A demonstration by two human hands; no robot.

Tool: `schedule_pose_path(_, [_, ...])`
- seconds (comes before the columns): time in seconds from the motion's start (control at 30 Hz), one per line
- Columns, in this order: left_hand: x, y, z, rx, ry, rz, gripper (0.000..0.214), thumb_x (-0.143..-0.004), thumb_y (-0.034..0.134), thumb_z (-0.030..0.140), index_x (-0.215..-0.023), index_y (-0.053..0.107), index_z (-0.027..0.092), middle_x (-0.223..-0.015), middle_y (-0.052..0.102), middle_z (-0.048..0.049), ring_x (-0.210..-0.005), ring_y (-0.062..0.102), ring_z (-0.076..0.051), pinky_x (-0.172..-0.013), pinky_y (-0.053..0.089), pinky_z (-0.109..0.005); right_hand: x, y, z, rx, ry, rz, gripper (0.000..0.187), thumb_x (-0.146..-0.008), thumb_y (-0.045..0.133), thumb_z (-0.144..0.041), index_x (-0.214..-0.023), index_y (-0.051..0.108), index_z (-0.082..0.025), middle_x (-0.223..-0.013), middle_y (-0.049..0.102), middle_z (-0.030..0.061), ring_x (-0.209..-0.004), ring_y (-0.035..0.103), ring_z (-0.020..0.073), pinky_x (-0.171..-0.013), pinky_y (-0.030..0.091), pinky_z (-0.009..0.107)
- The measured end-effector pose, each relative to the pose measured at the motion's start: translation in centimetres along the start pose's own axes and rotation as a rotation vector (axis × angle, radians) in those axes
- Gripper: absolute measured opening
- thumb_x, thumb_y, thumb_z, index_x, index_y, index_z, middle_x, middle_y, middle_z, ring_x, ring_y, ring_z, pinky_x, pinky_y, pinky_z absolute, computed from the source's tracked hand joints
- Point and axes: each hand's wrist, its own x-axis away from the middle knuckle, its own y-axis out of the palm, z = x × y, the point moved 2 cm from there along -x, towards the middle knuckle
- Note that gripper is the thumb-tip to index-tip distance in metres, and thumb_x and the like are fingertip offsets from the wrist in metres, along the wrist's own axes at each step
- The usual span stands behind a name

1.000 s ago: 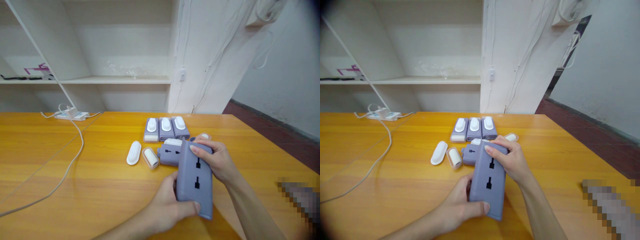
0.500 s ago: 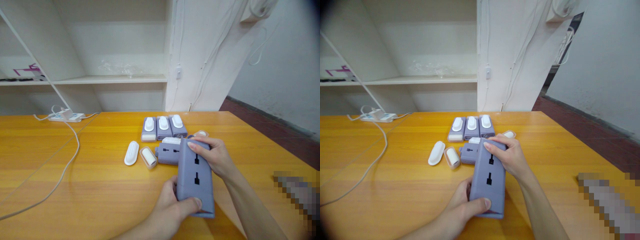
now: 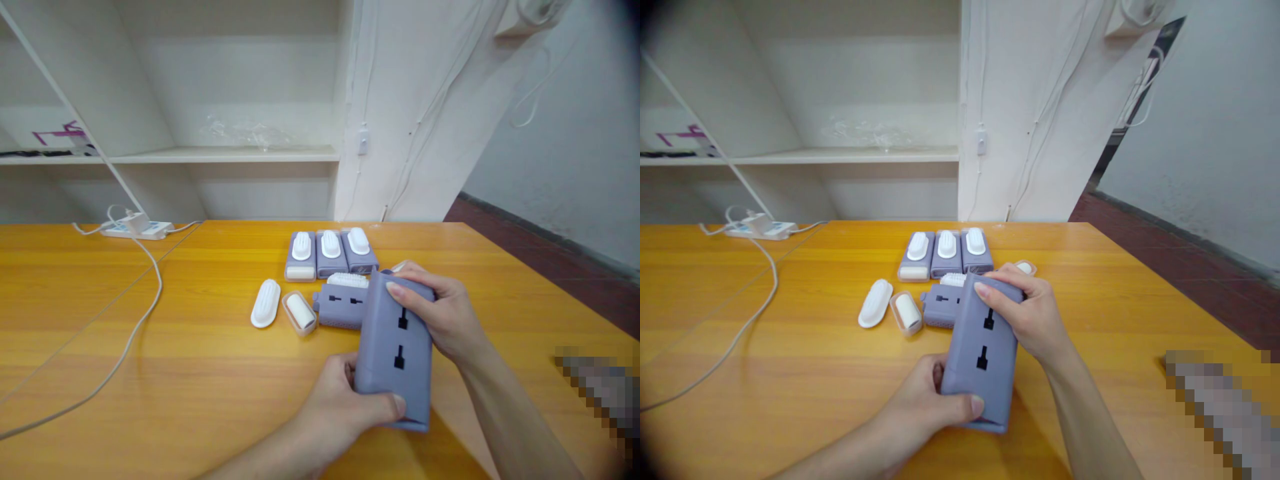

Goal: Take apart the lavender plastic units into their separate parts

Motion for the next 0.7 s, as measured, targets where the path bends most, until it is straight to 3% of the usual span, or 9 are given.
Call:
schedule_pose_path(0.13, [0.00, -0.01, -0.20, 0.030, -0.019, -0.027, 0.050, -0.059, 0.082, 0.033, -0.102, 0.069, 0.010, -0.098, 0.072, -0.0107, -0.085, 0.066, -0.023, -0.075, 0.052, -0.033, -0.12, -0.01, -0.03, 0.016, 0.011, 0.013, 0.018, -0.075, 0.074, -0.041, -0.077, 0.074, -0.023, -0.079, 0.059, 0.0031, -0.076, 0.053, 0.0190, -0.065, 0.042, 0.030])
schedule_pose_path(0.4, [-0.24, -0.28, -0.37, 0.037, 0.095, 0.074, 0.052, -0.058, 0.084, 0.031, -0.103, 0.066, 0.011, -0.098, 0.072, -0.0102, -0.088, 0.065, -0.023, -0.080, 0.050, -0.032, -0.34, 0.08, -0.22, 0.010, 0.012, 0.039, 0.020, -0.076, 0.072, -0.042, -0.075, 0.073, -0.022, -0.078, 0.060, 0.0035, -0.076, 0.053, 0.0195, -0.065, 0.041, 0.030])
schedule_pose_path(0.53, [-0.32, -0.37, -0.24, 0.012, 0.094, 0.003, 0.051, -0.058, 0.083, 0.029, -0.103, 0.065, 0.011, -0.099, 0.071, -0.0095, -0.090, 0.065, -0.024, -0.081, 0.050, -0.033, -0.38, 0.32, -0.36, 0.012, 0.017, 0.001, 0.020, -0.076, 0.072, -0.042, -0.076, 0.073, -0.022, -0.079, 0.061, 0.0036, -0.077, 0.054, 0.0200, -0.065, 0.041, 0.030])
schedule_pose_path(0.7, [-0.37, -0.84, -0.43, -0.006, 0.044, 0.053, 0.058, -0.058, 0.083, 0.029, -0.108, 0.061, 0.011, -0.101, 0.070, -0.0115, -0.091, 0.064, -0.025, -0.080, 0.050, -0.034, -0.40, 0.38, -0.51, 0.012, 0.006, -0.011, 0.017, -0.077, 0.072, -0.040, -0.077, 0.073, -0.022, -0.079, 0.060, 0.0026, -0.076, 0.054, 0.0188, -0.065, 0.041, 0.029])
